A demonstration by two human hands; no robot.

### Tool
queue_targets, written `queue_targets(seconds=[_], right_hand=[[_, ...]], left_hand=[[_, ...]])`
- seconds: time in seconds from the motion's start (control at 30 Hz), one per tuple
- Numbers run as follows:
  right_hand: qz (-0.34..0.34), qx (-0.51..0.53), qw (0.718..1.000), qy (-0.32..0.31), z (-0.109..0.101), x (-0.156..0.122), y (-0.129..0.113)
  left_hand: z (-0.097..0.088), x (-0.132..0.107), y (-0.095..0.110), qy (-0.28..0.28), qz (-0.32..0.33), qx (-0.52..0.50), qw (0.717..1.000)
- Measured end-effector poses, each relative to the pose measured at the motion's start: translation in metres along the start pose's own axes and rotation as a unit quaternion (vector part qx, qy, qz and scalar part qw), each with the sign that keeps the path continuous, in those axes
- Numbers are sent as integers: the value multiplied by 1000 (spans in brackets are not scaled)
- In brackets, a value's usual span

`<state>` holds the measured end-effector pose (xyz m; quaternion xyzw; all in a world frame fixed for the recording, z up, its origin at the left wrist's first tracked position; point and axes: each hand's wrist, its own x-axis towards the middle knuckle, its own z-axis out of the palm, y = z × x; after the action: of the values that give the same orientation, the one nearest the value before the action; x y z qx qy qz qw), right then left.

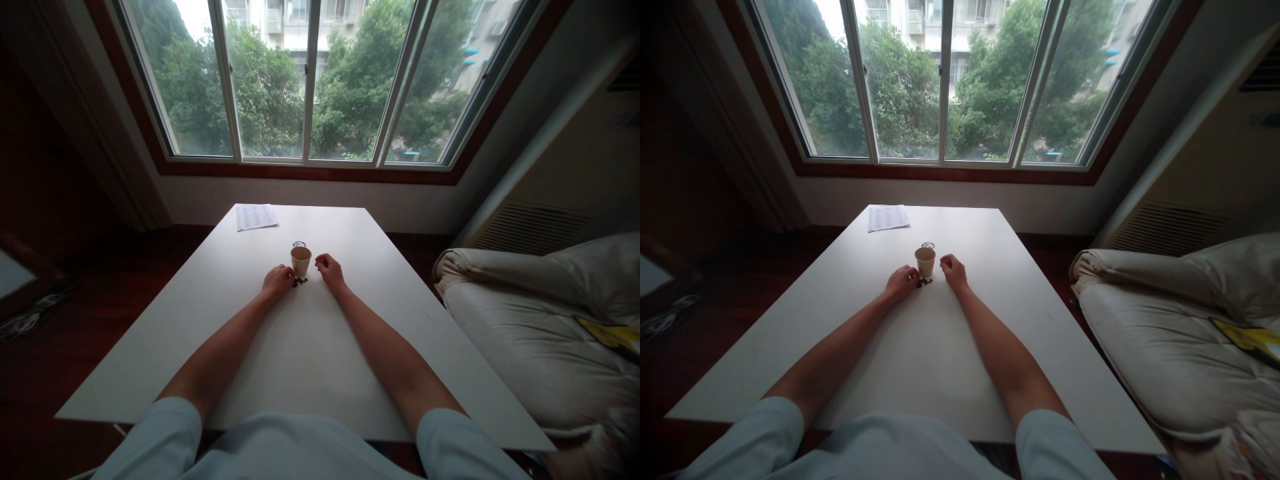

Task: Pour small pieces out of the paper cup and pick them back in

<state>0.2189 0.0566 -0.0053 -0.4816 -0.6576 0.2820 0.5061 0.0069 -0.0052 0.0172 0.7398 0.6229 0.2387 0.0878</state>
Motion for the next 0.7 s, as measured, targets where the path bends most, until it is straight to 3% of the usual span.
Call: queue_targets(seconds=[0.2, 0.43, 0.53, 0.7], right_hand=[[65, 62, 994, 65, 1, 11, 19], [125, 109, 984, 68, 3, 14, 28], [110, 49, 991, 54, 1, 11, 24], [0, -149, 987, 62, -2, 6, 16]], left_hand=[[-1, 0, 1, -5, -4, 1, 1000], [-1, 0, -1, -5, -2, -1, 1000], [0, 0, -2, -1, 3, -5, 1000], [2, 1, -3, 4, 6, -7, 1000]])
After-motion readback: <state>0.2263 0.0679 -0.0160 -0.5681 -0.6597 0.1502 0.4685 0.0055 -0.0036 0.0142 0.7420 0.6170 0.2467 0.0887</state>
